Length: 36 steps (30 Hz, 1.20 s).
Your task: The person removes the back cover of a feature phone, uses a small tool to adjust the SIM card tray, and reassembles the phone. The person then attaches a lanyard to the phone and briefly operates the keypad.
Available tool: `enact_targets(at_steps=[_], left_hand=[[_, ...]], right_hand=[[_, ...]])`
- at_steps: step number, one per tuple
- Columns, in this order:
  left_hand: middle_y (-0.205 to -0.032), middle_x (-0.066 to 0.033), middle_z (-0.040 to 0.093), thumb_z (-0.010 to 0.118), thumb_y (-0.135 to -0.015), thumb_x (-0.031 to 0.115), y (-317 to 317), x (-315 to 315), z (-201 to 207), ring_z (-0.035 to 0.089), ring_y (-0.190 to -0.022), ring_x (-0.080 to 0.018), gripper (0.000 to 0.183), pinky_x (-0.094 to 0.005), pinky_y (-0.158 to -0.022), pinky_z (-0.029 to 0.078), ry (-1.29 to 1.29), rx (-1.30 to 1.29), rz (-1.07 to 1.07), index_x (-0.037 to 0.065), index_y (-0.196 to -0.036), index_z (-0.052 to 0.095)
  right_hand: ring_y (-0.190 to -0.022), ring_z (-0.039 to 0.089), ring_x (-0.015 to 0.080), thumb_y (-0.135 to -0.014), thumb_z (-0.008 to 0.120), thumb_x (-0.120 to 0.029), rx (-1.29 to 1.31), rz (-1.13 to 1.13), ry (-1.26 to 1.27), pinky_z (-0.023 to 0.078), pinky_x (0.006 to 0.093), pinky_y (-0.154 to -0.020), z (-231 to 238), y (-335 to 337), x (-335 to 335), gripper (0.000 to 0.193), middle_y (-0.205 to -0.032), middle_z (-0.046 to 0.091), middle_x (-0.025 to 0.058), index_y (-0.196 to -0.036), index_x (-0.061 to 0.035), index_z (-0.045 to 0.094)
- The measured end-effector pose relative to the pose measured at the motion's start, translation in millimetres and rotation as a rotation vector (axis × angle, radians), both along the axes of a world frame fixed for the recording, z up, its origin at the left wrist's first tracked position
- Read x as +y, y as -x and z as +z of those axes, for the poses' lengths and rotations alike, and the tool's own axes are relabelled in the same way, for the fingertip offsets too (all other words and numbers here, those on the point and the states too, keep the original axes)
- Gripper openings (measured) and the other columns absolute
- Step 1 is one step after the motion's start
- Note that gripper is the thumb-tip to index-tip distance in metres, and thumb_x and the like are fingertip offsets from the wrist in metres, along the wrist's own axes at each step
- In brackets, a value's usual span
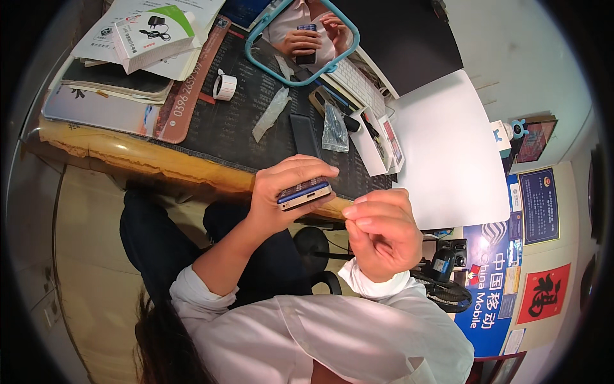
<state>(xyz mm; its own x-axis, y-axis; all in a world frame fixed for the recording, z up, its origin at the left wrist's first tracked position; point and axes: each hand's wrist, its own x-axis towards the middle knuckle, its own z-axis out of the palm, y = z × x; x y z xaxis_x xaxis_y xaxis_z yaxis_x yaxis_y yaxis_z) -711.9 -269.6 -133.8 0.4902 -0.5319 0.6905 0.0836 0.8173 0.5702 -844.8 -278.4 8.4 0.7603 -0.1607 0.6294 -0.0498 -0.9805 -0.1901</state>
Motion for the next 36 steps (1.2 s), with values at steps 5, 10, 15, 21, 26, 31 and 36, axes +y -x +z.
enact_targets(at_steps=[5, 10, 15, 21, 26, 31, 36], left_hand=[[-0.106, -0.0141, 0.075, 0.081, -0.075, -0.001, 0.6, 0.6, 1.7, 0.070, -0.100, -0.0284, 0.039, -0.0380, -0.089, 0.054, 0.000, 0.015, 0.062, -0.002, -0.112, 0.071], [-0.105, -0.0140, 0.074, 0.080, -0.074, -0.001, 0.1, 1.9, 0.9, 0.070, -0.100, -0.0284, 0.040, -0.0386, -0.090, 0.054, -0.007, 0.022, 0.080, -0.003, -0.112, 0.071], [-0.105, -0.0142, 0.074, 0.081, -0.071, 0.003, 1.0, 2.2, 0.1, 0.069, -0.099, -0.0287, 0.043, -0.0387, -0.090, 0.053, -0.009, 0.019, 0.075, -0.003, -0.112, 0.071], [-0.103, -0.0140, 0.074, 0.079, -0.072, -0.001, -6.0, -0.3, 8.4, 0.070, -0.097, -0.0283, 0.038, -0.0401, -0.091, 0.052, -0.010, -0.050, 0.129, -0.003, -0.109, 0.071], [-0.099, -0.0109, 0.075, 0.082, -0.072, -0.003, -12.5, -3.0, 19.6, 0.071, -0.091, -0.0267, 0.035, -0.0374, -0.089, 0.052, -0.027, -0.083, 0.226, 0.001, -0.105, 0.073], [-0.100, -0.0115, 0.074, 0.078, -0.074, -0.006, -9.7, -5.3, 15.0, 0.069, -0.093, -0.0258, 0.032, -0.0373, -0.089, 0.052, -0.062, -0.146, 0.248, -0.001, -0.105, 0.072], [-0.100, -0.0114, 0.074, 0.079, -0.074, -0.007, -9.8, -1.9, 13.8, 0.068, -0.093, -0.0247, 0.033, -0.0352, -0.086, 0.053, -0.081, -0.113, 0.217, -0.001, -0.106, 0.072]], right_hand=[[-0.085, 0.068, 0.0224, -0.076, 0.082, 0.006, 0.012, -0.014, 0.008, 0.045, 0.0315, -0.075, 0.0, -8.1, 0.5, 0.034, -0.100, 0.076, 0.0057, -0.102, -0.0083, 0.064], [-0.085, 0.068, 0.0225, -0.076, 0.081, 0.006, 0.006, -0.015, -0.015, 0.046, 0.0321, -0.075, -2.1, -15.1, 0.0, 0.033, -0.100, 0.076, 0.0057, -0.101, -0.0079, 0.065], [-0.088, 0.069, 0.0225, -0.078, 0.078, 0.010, -0.004, -0.031, -0.131, 0.048, 0.0319, -0.079, -3.8, -16.6, 0.7, 0.030, -0.098, 0.075, 0.0080, -0.100, -0.0046, 0.065], [-0.096, 0.067, 0.0212, -0.089, 0.070, 0.007, -0.238, 0.069, -0.771, 0.053, 0.0319, -0.088, -9.6, -9.9, -5.2, 0.019, -0.102, 0.069, 0.0176, -0.103, 0.0030, 0.058], [-0.097, 0.067, 0.0184, -0.093, 0.068, 0.004, -0.321, 0.057, -1.050, 0.054, 0.0323, -0.092, -8.3, 2.3, -10.7, 0.016, -0.104, 0.069, 0.0164, -0.105, 0.0018, 0.057], [-0.098, 0.068, 0.0185, -0.093, 0.067, 0.005, -0.341, 0.051, -1.043, 0.054, 0.0310, -0.091, -11.0, 9.1, -12.3, 0.017, -0.105, 0.069, 0.0161, -0.106, 0.0019, 0.057], [-0.091, 0.069, 0.0166, -0.091, 0.069, 0.007, -0.299, 0.023, -0.730, 0.055, 0.0289, -0.081, -10.2, 7.8, -11.0, 0.018, -0.104, 0.071, 0.0179, -0.105, 0.0031, 0.058]])
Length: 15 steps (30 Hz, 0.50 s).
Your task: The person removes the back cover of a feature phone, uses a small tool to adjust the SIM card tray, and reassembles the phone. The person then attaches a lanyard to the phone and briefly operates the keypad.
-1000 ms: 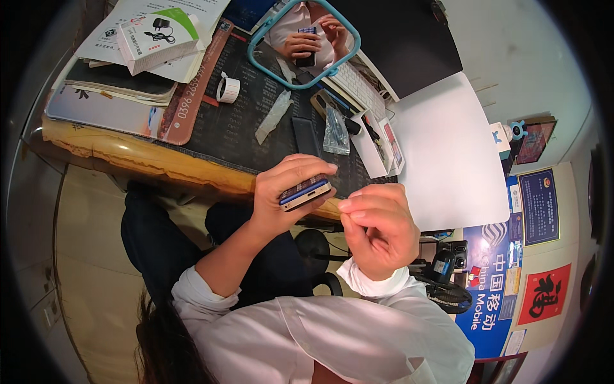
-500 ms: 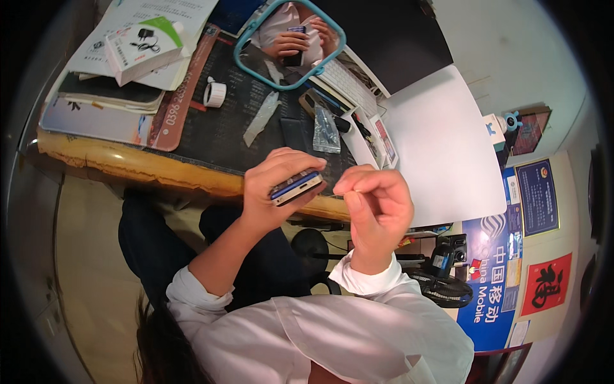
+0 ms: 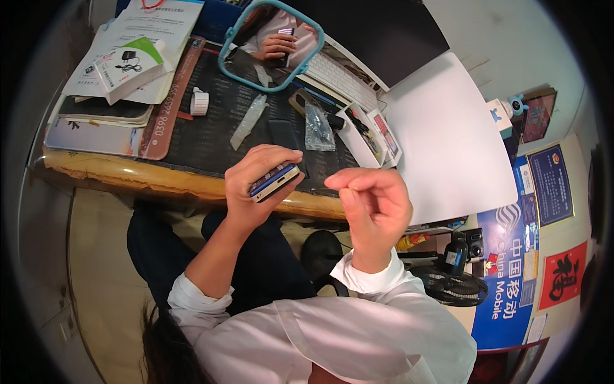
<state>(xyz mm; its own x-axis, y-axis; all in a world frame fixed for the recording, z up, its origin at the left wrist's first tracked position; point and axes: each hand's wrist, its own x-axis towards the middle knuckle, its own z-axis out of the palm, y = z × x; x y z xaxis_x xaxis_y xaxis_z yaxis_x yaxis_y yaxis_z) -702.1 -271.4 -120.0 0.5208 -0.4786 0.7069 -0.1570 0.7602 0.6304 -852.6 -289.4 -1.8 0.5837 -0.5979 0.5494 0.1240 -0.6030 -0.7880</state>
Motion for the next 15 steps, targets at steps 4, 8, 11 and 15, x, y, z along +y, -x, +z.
enact_targets(at_steps=[4, 8, 11, 15], left_hand=[[-0.101, -0.0115, 0.074, 0.077, -0.074, -0.006, 2.4, 2.6, -3.0, 0.068, -0.093, -0.0248, 0.034, -0.0337, -0.084, 0.053, -0.017, 0.014, -0.022, -0.001, -0.108, 0.072], [-0.101, -0.0119, 0.074, 0.077, -0.070, -0.003, -1.2, 4.0, -1.8, 0.069, -0.093, -0.0256, 0.039, -0.0343, -0.085, 0.054, 0.005, 0.007, -0.028, -0.003, -0.108, 0.071], [-0.101, -0.0124, 0.074, 0.076, -0.068, -0.003, -0.1, 0.9, -1.3, 0.069, -0.094, -0.0262, 0.041, -0.0347, -0.085, 0.054, 0.007, 0.041, -0.057, -0.003, -0.108, 0.071], [-0.102, -0.0108, 0.074, 0.083, -0.066, -0.003, -1.2, -0.9, -3.7, 0.071, -0.095, -0.0283, 0.043, -0.0357, -0.085, 0.055, -0.001, 0.081, -0.074, 0.003, -0.107, 0.073]], right_hand=[[-0.081, 0.073, 0.0179, -0.087, 0.073, 0.008, 0.132, 0.008, 0.277, 0.054, 0.0284, -0.066, 3.8, -3.5, -0.4, 0.020, -0.100, 0.075, 0.0159, -0.102, -0.0004, 0.062], [-0.081, 0.075, 0.0224, -0.084, 0.076, 0.007, 0.181, 0.090, 0.466, 0.055, 0.0294, -0.068, 12.6, -19.5, -8.8, 0.022, -0.096, 0.076, 0.0154, -0.102, -0.0012, 0.065], [-0.080, 0.074, 0.0220, -0.083, 0.076, 0.007, 0.224, 0.064, 0.512, 0.054, 0.0292, -0.068, 16.1, -25.7, -10.2, 0.022, -0.095, 0.076, 0.0138, -0.100, -0.0008, 0.066], [-0.079, 0.073, 0.0220, -0.081, 0.077, 0.008, 0.285, 0.050, 0.576, 0.052, 0.0296, -0.067, 18.2, -30.0, -10.9, 0.024, -0.094, 0.076, 0.0114, -0.099, -0.0014, 0.066]])
